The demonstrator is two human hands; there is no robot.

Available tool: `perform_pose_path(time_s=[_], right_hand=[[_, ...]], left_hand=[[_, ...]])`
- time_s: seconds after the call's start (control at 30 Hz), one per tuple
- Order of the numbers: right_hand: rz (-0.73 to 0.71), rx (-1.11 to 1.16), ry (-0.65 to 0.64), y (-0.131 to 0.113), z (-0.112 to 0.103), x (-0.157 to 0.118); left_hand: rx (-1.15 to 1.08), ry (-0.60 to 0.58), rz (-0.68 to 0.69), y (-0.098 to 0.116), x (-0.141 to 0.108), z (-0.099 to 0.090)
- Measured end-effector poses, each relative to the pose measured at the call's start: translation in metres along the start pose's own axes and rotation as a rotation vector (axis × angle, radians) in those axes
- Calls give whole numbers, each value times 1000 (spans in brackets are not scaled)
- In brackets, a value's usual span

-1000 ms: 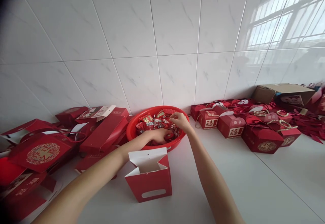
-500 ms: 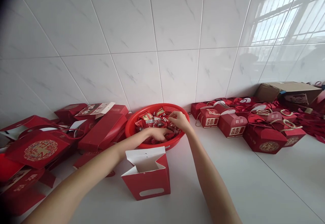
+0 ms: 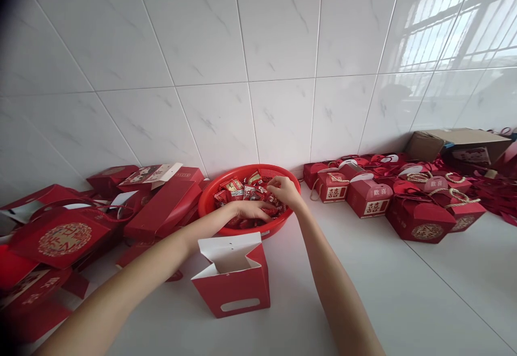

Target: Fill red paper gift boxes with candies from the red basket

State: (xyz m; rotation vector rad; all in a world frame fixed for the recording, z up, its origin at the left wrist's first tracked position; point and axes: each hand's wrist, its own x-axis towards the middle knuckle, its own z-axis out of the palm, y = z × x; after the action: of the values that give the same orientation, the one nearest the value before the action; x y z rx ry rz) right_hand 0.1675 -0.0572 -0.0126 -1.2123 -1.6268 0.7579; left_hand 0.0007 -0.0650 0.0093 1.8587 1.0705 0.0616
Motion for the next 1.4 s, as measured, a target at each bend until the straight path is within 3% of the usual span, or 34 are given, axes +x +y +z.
perform_pose_path(time_s=[0.2,0.5,0.63,0.77,1.03,1.27,1.4], right_hand=[[-17,4,18,1,0,1],[6,59,18,0,0,0],[24,101,41,-1,-2,0],[28,150,41,-2,-3,0],[57,342,-119,-7,-3,-2],[104,493,43,-3,-4,0],[124,552,105,-2,-4,1]], left_hand=[[-144,-117,-104,12,-8,2],[-340,-187,79,3,0,-4],[-390,-132,103,2,2,-14],[-494,-1,143,1,-2,-30],[-672,131,257,-9,-4,-46],[-773,267,177,-18,7,-44],[-824,251,138,-21,12,-46]])
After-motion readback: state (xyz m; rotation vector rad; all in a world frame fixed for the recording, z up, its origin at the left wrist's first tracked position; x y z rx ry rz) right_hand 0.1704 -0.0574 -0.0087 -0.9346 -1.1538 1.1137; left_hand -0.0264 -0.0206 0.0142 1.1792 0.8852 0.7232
